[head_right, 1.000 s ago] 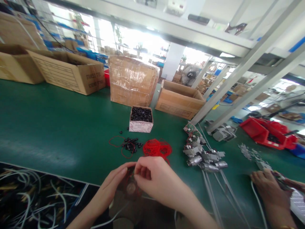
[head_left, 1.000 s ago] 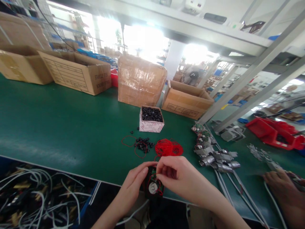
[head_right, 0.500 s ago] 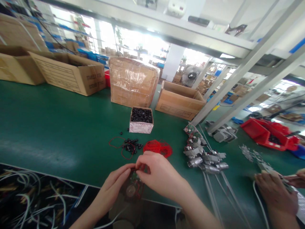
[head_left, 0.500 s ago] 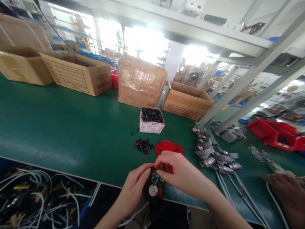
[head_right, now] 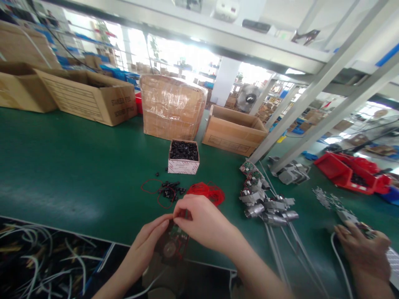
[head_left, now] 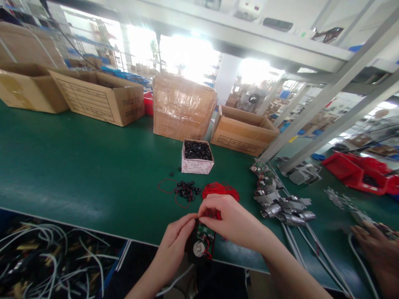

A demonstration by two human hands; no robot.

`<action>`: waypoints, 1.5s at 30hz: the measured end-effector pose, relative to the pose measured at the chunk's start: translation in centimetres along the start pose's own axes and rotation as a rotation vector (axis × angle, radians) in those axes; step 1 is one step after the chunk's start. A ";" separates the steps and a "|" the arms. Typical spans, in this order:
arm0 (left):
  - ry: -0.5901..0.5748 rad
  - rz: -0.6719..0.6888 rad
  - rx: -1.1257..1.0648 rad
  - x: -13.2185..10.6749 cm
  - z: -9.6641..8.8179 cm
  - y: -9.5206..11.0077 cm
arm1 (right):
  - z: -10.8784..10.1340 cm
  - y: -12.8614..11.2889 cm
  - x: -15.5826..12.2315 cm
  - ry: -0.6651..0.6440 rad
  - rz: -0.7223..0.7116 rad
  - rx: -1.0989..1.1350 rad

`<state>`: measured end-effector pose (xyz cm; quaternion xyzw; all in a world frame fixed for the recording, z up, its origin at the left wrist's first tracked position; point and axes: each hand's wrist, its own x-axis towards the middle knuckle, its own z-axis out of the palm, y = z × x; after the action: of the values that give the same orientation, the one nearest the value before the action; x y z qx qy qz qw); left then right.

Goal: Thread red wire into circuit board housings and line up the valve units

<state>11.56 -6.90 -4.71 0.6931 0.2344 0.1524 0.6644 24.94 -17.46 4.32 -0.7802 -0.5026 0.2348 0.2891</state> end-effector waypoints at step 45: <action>-0.177 0.015 0.053 0.8 -0.6 1.2 | 1.5 2.8 -3.6 0.075 0.245 0.328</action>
<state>12.05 -6.02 -3.59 0.7230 0.1739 0.0893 0.6627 24.38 -21.41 1.62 -0.7862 -0.3479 0.3175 0.4001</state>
